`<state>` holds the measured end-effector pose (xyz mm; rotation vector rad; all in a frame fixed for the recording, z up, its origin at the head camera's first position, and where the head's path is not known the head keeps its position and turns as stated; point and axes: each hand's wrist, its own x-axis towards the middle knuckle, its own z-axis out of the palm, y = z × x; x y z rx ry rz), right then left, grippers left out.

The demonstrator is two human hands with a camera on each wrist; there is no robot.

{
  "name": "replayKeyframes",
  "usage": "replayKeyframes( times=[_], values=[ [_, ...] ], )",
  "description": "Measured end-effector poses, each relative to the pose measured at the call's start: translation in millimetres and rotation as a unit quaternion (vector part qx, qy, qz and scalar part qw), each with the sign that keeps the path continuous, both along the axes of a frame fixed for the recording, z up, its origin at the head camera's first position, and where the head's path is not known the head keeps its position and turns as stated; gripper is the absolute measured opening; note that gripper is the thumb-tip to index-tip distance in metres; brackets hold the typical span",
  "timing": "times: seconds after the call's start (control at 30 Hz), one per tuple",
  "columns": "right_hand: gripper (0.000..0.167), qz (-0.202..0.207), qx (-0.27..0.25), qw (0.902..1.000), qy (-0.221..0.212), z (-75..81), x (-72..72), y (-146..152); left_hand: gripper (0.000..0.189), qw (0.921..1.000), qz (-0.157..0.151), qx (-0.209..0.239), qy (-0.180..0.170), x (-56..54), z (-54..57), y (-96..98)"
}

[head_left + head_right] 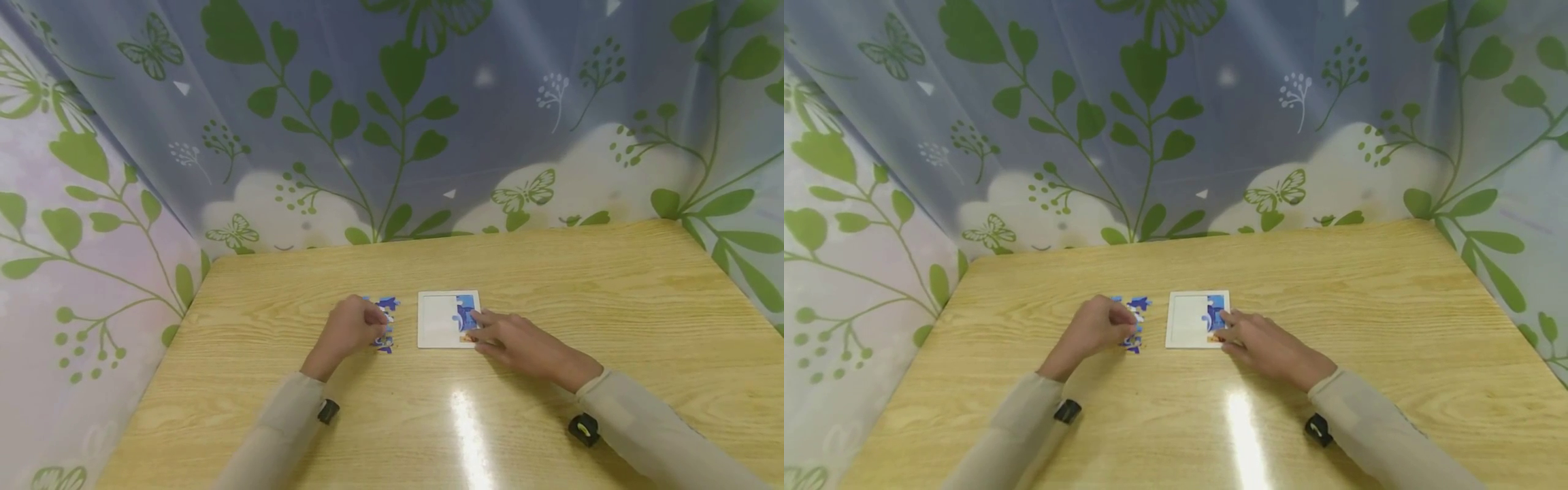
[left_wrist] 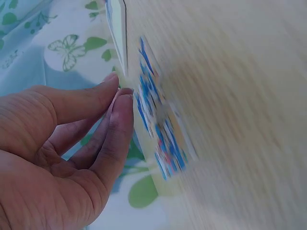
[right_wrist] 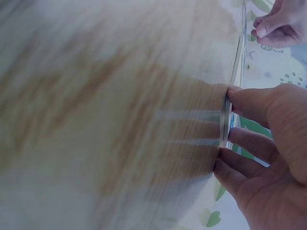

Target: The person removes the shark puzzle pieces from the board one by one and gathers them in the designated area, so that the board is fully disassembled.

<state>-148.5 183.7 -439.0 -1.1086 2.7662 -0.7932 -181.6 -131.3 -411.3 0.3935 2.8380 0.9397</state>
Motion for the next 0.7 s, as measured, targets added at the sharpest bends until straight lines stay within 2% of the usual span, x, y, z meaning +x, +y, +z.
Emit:
replayKeyframes(
  times=[0.33,0.7],
  values=[
    [0.027,-0.004,0.001,1.0,0.0,1.1,0.9,-1,0.007,0.9994,-0.028,0.018,0.005,-13.1,-3.1,46.1],
    [0.026,-0.002,0.002,1.0,-0.001,2.6,0.7,1,0.014,0.9995,-0.023,0.019,-0.008,-22.7,-8.8,96.2]
  ],
)
